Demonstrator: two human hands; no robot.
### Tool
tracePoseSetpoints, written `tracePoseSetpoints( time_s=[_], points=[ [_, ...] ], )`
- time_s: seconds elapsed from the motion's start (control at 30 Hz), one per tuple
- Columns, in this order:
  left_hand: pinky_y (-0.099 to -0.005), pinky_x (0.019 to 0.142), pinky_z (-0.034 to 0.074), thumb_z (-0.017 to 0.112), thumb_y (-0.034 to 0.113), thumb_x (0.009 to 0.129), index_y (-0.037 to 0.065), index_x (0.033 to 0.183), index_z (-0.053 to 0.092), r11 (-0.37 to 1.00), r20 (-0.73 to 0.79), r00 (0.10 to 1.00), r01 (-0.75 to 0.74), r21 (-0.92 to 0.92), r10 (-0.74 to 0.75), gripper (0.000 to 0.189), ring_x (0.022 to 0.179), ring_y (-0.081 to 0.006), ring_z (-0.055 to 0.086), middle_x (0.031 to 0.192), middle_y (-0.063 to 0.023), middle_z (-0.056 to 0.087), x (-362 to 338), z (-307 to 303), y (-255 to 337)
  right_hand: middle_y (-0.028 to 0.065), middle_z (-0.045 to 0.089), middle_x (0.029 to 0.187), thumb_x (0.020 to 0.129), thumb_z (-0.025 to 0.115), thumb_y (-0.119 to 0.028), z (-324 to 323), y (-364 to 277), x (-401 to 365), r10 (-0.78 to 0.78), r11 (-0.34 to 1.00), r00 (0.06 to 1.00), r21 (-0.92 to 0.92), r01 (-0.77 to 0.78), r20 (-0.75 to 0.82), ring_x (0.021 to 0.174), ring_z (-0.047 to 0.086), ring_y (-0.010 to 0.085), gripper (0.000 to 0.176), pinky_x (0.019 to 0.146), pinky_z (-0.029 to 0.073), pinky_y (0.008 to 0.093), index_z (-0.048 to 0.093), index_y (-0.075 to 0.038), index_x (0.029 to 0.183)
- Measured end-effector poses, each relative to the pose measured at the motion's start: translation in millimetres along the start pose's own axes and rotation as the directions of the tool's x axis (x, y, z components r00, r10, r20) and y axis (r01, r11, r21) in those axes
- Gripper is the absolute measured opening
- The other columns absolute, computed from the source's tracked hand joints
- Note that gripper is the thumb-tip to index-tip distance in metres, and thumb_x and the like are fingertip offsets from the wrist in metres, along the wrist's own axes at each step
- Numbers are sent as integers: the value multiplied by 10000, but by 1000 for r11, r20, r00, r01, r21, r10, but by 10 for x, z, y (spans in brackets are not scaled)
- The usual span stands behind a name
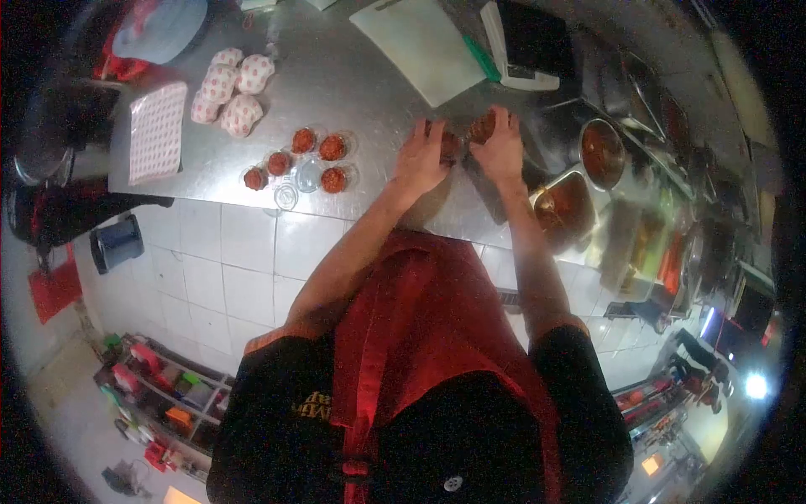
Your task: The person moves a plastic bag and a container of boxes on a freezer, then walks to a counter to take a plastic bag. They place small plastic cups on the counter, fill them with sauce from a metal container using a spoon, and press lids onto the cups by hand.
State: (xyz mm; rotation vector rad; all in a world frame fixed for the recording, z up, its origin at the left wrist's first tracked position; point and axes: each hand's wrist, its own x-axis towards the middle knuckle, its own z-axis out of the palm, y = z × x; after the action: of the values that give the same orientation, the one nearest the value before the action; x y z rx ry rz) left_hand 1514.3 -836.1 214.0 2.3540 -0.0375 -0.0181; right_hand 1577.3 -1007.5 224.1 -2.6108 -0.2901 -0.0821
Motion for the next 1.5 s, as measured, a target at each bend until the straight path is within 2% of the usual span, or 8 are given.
tracePoseSetpoints(
  time_s=[0.5,0.87,1.03,1.1,1.17,1.27,1.33,1.5],
  points=[
    [-491,948,480,799,143,724,24,1346,396,989,-48,997,55,-139,-62,751,1132,-443,554,1237,-229,521,-225,116,-226,207,626,1059,640,849,-178,-509,-468,-97,-121,981,984,134,139,-130,953,640,405,646,823,530,460,532,-53,1189],
    [-479,961,483,747,134,781,-14,1319,445,983,-138,987,55,-173,-79,634,1164,-442,560,1255,-258,558,-971,-301,-225,194,568,1174,662,848,-222,-344,-862,-177,-207,978,968,2,209,139,974,648,399,754,786,560,471,467,-127,1305],
    [-432,796,536,656,133,874,10,1138,519,765,54,823,548,-339,-565,322,956,-358,682,989,-212,670,-1442,-838,-315,192,568,1221,727,816,-272,-513,-1171,-237,-513,850,851,-204,486,-110,966,656,380,620,777,552,466,535,-91,1248],
    [-400,764,535,643,161,901,8,1108,524,698,-24,781,544,-465,-624,284,913,-318,691,963,-186,676,-1664,-757,-645,186,590,1203,765,793,-280,-373,-1404,-347,-556,829,820,-173,532,-139,954,663,368,543,777,548,464,563,-74,1212],
    [-338,760,531,593,188,970,4,1095,510,547,-72,717,458,-700,-693,238,892,-218,666,992,-139,663,-1850,-655,-933,166,669,1058,835,737,-266,-7,-1598,-554,-394,881,889,374,292,235,904,682,357,403,782,540,472,593,-53,1145],
    [-325,809,532,550,194,1016,-4,1151,494,389,-30,668,396,-832,-743,247,941,-192,647,1088,-124,649,-1793,-748,-1011,117,682,866,874,697,-168,794,-1589,-591,-356,907,853,363,216,382,721,705,270,338,657,548,390,578,-29,1158],
    [-333,831,534,554,195,1013,-17,1201,492,279,-11,635,324,-904,-772,290,972,-205,655,1113,-133,647,-1760,-769,-1037,96,683,852,882,661,-115,1084,-1608,-601,-136,898,845,424,-116,518,688,710,211,263,599,547,346,586,-35,1122],
    [-349,880,536,567,197,1005,-8,1285,485,250,20,682,295,-922,-731,356,986,-220,659,1130,-127,645,-1739,-645,-1158,93,683,836,889,618,-70,1227,-1551,-608,-116,877,795,437,-200,595,671,707,158,266,586,548,308,580,-42,1151]
  ],
)
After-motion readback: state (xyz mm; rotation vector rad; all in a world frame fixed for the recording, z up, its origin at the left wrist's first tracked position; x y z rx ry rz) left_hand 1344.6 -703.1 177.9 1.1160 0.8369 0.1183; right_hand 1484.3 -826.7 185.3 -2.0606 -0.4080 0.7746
